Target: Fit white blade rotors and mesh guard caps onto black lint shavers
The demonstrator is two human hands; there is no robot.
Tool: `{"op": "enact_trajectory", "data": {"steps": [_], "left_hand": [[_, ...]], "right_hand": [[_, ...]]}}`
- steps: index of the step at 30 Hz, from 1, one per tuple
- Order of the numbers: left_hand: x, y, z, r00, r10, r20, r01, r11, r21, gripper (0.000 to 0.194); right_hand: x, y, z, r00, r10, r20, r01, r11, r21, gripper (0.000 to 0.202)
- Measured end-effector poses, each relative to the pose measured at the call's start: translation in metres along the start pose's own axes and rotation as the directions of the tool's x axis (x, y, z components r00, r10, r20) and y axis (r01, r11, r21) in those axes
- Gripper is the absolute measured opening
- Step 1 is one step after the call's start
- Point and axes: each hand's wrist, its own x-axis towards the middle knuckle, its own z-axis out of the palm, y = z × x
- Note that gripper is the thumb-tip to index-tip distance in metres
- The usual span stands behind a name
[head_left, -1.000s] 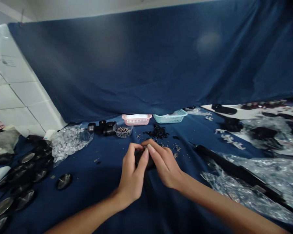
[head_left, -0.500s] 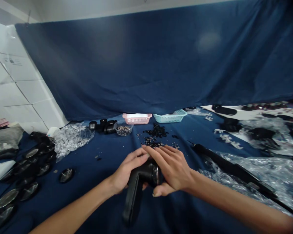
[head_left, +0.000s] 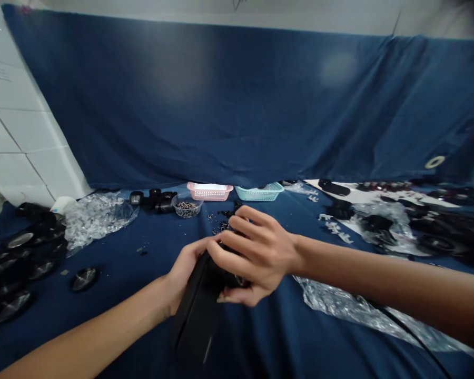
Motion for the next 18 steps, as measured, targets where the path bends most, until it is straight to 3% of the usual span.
{"op": "enact_trajectory", "data": {"steps": [5,10,15,18], "left_hand": [[-0.012,-0.002,0.023,0.997,-0.004,-0.077,-0.004,0.994,-0.105,0.053],[-0.021,-0.016,0.027,0.976,0.069,-0.207,-0.078,0.996,-0.036,0.056],[-0.013,-0.026,0.021,0.958,0.247,-0.144,-0.237,0.968,0.085,0.057],[-0.007,-0.024,0.009,0.936,0.339,-0.091,-0.324,0.934,0.148,0.042]], "right_hand": [[-0.002,-0.002,0.0,0.99,0.113,-0.087,-0.107,0.992,0.072,0.053],[-0.008,-0.022,0.003,0.958,0.284,-0.052,-0.263,0.933,0.248,0.054],[-0.008,-0.019,0.008,0.957,0.284,-0.063,-0.25,0.912,0.327,0.057],[-0.014,-0.012,0.017,0.969,0.237,-0.071,-0.201,0.92,0.337,0.057]]}}
